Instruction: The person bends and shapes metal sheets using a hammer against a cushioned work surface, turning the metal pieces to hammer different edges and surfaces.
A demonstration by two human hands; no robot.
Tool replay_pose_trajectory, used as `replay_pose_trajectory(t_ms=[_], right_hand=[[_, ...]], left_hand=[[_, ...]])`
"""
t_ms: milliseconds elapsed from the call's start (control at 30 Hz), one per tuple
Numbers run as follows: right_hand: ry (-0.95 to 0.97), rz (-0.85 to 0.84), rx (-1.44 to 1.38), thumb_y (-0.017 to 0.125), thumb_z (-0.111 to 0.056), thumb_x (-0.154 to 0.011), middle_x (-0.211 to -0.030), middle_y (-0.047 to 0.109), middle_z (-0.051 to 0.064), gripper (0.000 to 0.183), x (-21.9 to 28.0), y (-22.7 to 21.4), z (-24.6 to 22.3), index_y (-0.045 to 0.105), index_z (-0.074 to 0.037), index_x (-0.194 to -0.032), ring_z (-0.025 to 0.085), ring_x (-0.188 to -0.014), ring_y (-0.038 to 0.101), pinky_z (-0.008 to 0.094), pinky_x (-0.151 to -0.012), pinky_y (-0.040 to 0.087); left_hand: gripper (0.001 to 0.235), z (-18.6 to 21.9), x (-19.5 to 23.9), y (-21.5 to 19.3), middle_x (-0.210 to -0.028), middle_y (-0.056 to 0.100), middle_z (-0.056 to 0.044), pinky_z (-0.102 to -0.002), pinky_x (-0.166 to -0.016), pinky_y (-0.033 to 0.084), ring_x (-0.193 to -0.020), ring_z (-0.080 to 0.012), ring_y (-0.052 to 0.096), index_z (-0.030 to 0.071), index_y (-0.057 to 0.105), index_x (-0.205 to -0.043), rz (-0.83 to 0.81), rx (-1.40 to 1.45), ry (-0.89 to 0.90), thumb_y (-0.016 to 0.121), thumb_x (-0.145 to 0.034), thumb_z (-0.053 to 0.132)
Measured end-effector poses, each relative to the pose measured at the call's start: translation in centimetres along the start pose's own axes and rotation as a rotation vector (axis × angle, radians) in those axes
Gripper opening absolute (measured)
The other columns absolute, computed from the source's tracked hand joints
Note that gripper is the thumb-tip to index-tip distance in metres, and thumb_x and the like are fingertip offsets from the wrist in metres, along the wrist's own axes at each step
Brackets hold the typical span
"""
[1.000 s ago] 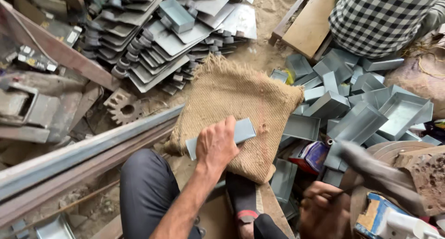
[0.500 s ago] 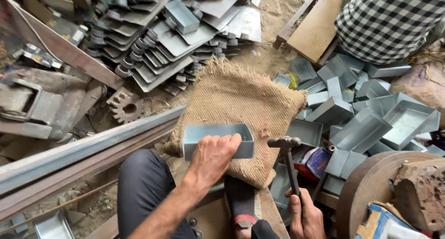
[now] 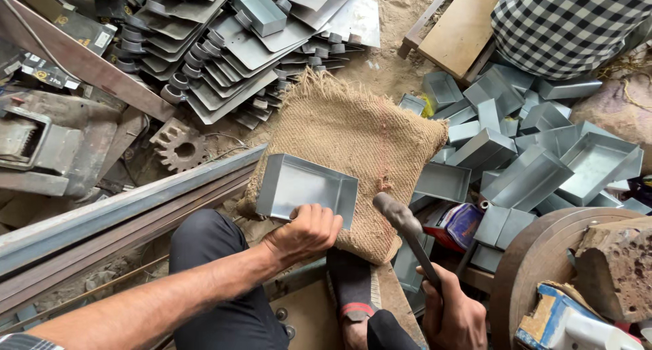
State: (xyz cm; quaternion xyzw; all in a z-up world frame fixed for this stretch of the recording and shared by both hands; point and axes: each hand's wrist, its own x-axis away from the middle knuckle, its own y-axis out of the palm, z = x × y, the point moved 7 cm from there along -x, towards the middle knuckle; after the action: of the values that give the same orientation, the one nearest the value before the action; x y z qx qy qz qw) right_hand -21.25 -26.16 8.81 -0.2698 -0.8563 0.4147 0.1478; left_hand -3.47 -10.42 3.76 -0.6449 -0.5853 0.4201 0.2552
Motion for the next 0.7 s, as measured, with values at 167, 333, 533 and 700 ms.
replay_pose_trajectory(t_ms=[167, 333, 533, 700], right_hand=[[-0.072, -0.062, 0.027, 0.060, -0.019, -0.094, -0.072, 0.070, 0.018, 0.022, -1.2, 2.7, -0.7, 0.064, -0.012, -0.114, 0.034, -0.064, 0.073, 0.044, -0.056, 0.054], [0.158, -0.229, 0.124, 0.056, -0.022, -0.101, -0.066, 0.064, 0.019, 0.015, -1.8, 4.2, 1.8, 0.062, -0.011, -0.110, 0.040, -0.065, 0.067, 0.050, -0.058, 0.046], [0.258, -0.067, 0.027, 0.054, -0.022, -0.101, -0.057, 0.057, 0.018, 0.018, -1.2, 1.3, 3.7, 0.066, -0.013, -0.111, 0.032, -0.051, 0.063, 0.042, -0.054, 0.048], [0.063, 0.209, -0.079, 0.055, -0.015, -0.103, -0.066, 0.064, 0.009, 0.012, 1.0, -0.7, 0.9, 0.065, -0.010, -0.109, 0.022, -0.059, 0.072, 0.038, -0.056, 0.053]], left_hand=[[0.027, -0.4, -0.4, -0.4, -0.057, 0.039, 0.000, -0.031, -0.046, 0.033, -0.051, -0.0138, 0.043, 0.014, 0.046, -0.067, -0.017, 0.020, 0.000, 0.055, -0.090, 0.024], [0.030, 0.3, -0.5, -0.5, -0.057, 0.042, -0.002, -0.033, -0.051, 0.037, -0.053, -0.0138, 0.045, 0.011, 0.049, -0.067, -0.023, -0.074, 0.099, 0.055, -0.092, 0.027], [0.024, 0.0, 0.1, -0.1, -0.061, 0.042, 0.003, -0.029, -0.047, 0.034, -0.055, -0.0121, 0.046, 0.016, 0.047, -0.070, -0.005, 0.116, -0.021, 0.058, -0.089, 0.024], [0.029, 1.1, -0.8, 0.2, -0.057, 0.038, 0.003, -0.031, -0.043, 0.033, -0.051, -0.0121, 0.042, 0.014, 0.046, -0.067, -0.035, -0.022, 0.006, 0.057, -0.093, 0.017]])
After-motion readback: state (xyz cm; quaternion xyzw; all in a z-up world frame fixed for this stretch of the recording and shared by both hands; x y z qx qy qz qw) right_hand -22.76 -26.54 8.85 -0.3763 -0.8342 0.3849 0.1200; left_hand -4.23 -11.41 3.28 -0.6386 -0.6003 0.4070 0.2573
